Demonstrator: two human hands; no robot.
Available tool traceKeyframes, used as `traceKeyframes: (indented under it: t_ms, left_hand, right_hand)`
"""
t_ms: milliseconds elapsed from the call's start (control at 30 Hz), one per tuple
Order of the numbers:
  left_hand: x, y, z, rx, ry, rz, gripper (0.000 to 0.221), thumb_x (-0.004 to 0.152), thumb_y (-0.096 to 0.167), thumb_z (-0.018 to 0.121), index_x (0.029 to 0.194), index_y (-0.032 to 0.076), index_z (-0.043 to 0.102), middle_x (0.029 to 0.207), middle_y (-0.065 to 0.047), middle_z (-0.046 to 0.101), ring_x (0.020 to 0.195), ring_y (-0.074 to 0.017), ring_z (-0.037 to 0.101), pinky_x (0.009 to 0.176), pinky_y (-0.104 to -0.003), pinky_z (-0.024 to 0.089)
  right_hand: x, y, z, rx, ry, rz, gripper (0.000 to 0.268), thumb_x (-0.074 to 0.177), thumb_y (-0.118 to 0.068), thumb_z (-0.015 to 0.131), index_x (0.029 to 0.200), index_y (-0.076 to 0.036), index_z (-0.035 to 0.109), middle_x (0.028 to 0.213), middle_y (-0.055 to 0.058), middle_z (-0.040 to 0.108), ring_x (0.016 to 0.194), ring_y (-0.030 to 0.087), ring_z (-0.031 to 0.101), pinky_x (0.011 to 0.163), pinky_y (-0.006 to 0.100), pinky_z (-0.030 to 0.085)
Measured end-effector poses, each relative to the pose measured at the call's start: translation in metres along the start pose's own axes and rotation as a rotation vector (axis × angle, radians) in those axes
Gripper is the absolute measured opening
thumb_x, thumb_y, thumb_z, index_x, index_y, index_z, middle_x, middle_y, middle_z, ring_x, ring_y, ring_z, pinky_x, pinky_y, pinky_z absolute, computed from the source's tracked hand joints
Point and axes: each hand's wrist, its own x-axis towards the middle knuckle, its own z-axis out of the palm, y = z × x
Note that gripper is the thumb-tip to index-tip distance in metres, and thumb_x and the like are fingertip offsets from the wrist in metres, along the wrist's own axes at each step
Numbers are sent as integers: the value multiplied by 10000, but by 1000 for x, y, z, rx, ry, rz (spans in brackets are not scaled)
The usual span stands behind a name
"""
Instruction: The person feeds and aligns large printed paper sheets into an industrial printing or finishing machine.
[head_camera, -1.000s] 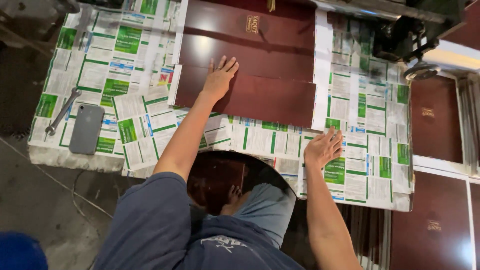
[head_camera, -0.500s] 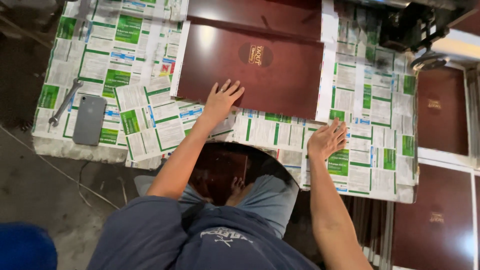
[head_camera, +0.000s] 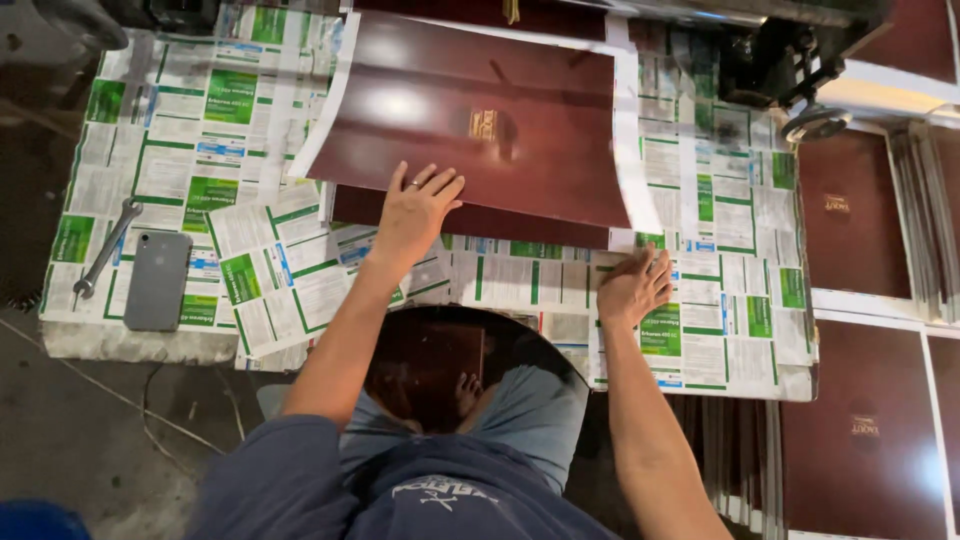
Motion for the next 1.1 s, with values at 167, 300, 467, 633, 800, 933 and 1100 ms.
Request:
traceKeyframes:
  t_ms: [167,300,467,633,800,933,1100]
  left_hand:
    - [-26,5,33,3,141,-26,386,1033,297,622,1389,148,627,1442,-33,614,1335,-284,577,1147,-570,374]
    - [-37,-6,73,9,132,-46,414,998,301,620,1381,145,634,1448,-48,612,1344,-309,560,1093,-591,375]
    - [-25,-10,77,-52,139,-88,401,1011,289,607,1389,157,625,1474,-46,597,1375,-308,535,1116,-615,355]
    - [-9,-17,86,-95,142,-104,408,1012,282,603,1401,158,617,1493,-49,583,1397,-314,513,1135,-634,326]
    - [9,-29,95,-92,129,-114,423,1000,279,609,1405,155,613,1506,-48,568,1408,-318,499,1148,-648,302]
    - [24,-39,95,-83,123,-111,425,1000,279,613,1405,150,611,1511,-43,563,1412,-319,494,1155,-647,301]
    - [44,-53,99,-64,123,-99,432,1001,268,613,1416,147,605,1519,-46,551,1425,-318,472,1159,-642,292]
  right_hand:
    - [-2,-2,1,8,-1,6,464,1026,-186,528,1478,-86,501,1560,211,420,1467,388,333,1154,569,231]
    - [1,-5,1,-4,-40,66,466,1020,-179,522,1479,-100,504,1565,201,423,1471,376,336,1151,573,231]
    - [-1,-7,-2,-11,-50,60,456,1044,-193,498,1486,-83,500,1559,204,424,1470,377,336,1151,581,234]
    - [0,-4,0,-12,-36,47,455,1050,-198,487,1487,-73,498,1567,212,421,1470,378,339,1151,584,241]
    - [-1,-8,-4,-13,-37,48,463,1047,-199,484,1494,-81,495,1560,209,424,1472,380,340,1153,591,240]
    - [0,-10,-8,-5,-42,48,467,1045,-199,478,1496,-76,491,1559,213,422,1471,384,338,1149,593,240]
    - [0,-8,-6,-12,-41,51,458,1048,-208,476,1490,-88,492,1556,206,419,1469,386,336,1147,594,236]
